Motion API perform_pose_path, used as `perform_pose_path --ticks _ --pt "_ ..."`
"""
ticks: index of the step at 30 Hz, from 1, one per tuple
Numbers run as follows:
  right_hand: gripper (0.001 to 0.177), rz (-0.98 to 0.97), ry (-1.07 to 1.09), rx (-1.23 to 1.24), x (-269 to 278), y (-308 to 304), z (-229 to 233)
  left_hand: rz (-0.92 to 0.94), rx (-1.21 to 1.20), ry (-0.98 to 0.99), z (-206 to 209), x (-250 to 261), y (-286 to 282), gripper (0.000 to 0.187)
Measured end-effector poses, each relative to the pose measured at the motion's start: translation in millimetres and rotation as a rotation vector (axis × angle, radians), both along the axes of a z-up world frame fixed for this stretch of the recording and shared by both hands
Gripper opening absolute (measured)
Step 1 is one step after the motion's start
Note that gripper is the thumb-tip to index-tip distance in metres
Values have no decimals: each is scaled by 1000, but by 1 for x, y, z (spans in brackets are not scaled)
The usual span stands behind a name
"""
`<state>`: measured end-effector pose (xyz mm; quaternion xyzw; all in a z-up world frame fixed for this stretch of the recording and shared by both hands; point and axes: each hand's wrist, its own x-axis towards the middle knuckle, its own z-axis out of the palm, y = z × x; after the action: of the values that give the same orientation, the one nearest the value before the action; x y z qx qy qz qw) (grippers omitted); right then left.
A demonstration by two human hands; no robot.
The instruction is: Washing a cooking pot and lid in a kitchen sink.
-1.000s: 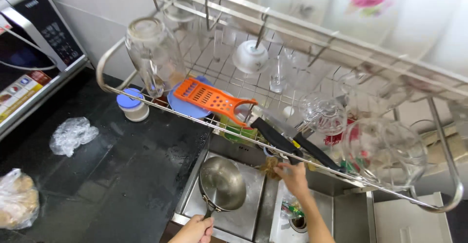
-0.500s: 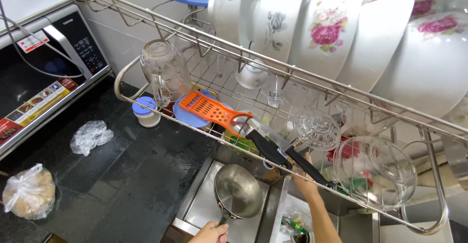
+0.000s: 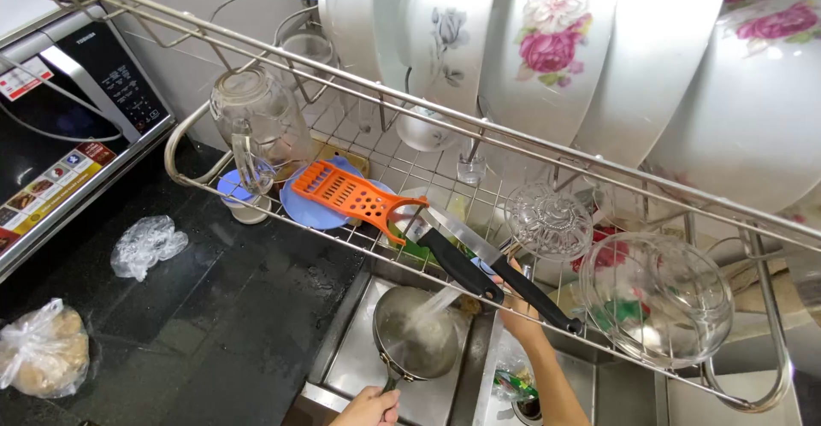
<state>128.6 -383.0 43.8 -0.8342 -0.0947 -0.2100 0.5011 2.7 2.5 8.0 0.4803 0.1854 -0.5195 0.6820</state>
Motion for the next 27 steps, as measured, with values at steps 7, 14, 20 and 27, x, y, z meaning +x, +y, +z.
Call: perform_pose_path --ticks 7,14,20,27 --pt "20 -152 341 296 -65 46 -2 36 -48 42 -21 6 17 25" --pt "20 -431 616 400 -152 79 -114 95 52 91 6 11 21 22" --pt "17 -463 673 392 -190 94 -152 130 28 130 27 11 18 20" --pt "14 -620 719 645 -187 100 -109 130 -26 116 2 4 19 20"
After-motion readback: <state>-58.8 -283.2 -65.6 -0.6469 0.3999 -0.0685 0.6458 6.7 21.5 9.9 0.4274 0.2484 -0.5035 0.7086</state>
